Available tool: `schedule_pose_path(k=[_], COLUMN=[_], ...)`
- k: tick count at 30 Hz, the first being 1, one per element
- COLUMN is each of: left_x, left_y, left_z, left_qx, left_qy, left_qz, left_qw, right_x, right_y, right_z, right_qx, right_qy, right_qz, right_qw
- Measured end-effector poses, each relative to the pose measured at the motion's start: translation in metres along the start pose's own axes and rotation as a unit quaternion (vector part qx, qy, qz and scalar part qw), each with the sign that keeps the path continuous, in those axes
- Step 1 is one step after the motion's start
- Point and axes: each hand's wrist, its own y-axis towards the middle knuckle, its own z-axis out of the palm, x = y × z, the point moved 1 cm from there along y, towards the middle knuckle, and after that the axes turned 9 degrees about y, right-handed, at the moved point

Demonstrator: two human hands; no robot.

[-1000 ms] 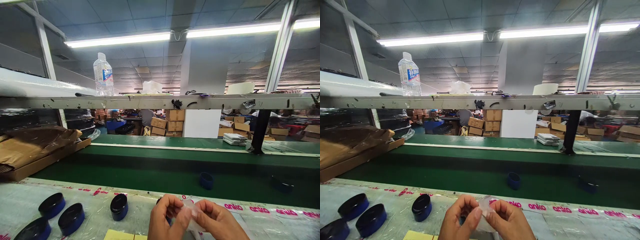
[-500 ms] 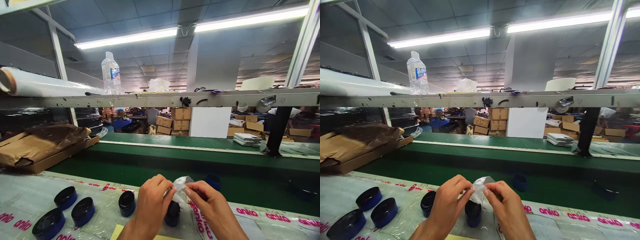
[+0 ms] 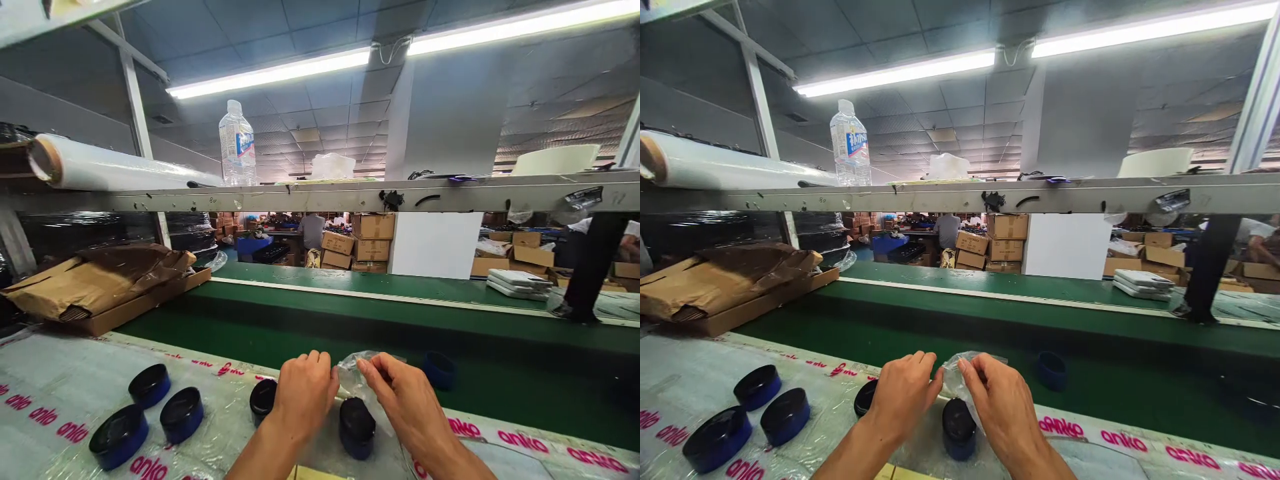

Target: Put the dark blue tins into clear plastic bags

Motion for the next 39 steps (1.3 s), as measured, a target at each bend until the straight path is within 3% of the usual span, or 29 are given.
schedule_pose_path(k=[4,6,10,15,19,22,26,32,39], left_x=[-0.002,-0.004,-0.008,-0.003,0.000,0.000,-0.003,0.000,0.003], left_y=[-0.003,-0.006,-0.007,-0.002,-0.001,0.000,0.002,-0.005,-0.019], left_z=[-0.007,-0.013,-0.018,-0.008,-0.008,-0.012,-0.008,0.013,0.032], left_qx=[0.004,0.003,0.039,0.055,0.032,-0.009,-0.047,-0.023,0.014], left_qy=[-0.017,-0.100,-0.316,-0.402,-0.377,-0.341,-0.289,-0.262,-0.266], left_qz=[-0.037,-0.076,-0.139,-0.142,-0.129,-0.120,-0.083,-0.077,-0.108], left_qw=[0.999,0.992,0.938,0.903,0.917,0.932,0.953,0.962,0.958], right_x=[0.001,0.000,-0.002,-0.007,-0.010,-0.010,-0.016,-0.041,-0.054], right_y=[0.000,0.001,0.002,0.002,0.004,0.007,0.009,0.005,0.001], right_z=[-0.001,-0.002,-0.001,0.000,-0.005,-0.010,-0.008,0.008,0.013], right_qx=[0.020,0.028,0.052,0.074,0.076,0.053,0.011,0.026,0.058], right_qy=[0.017,0.034,0.107,0.158,0.096,-0.038,-0.165,-0.196,-0.178], right_qz=[0.025,0.032,0.058,0.091,0.063,-0.033,-0.131,-0.119,-0.053], right_qw=[0.999,0.998,0.991,0.981,0.990,0.997,0.977,0.973,0.981])
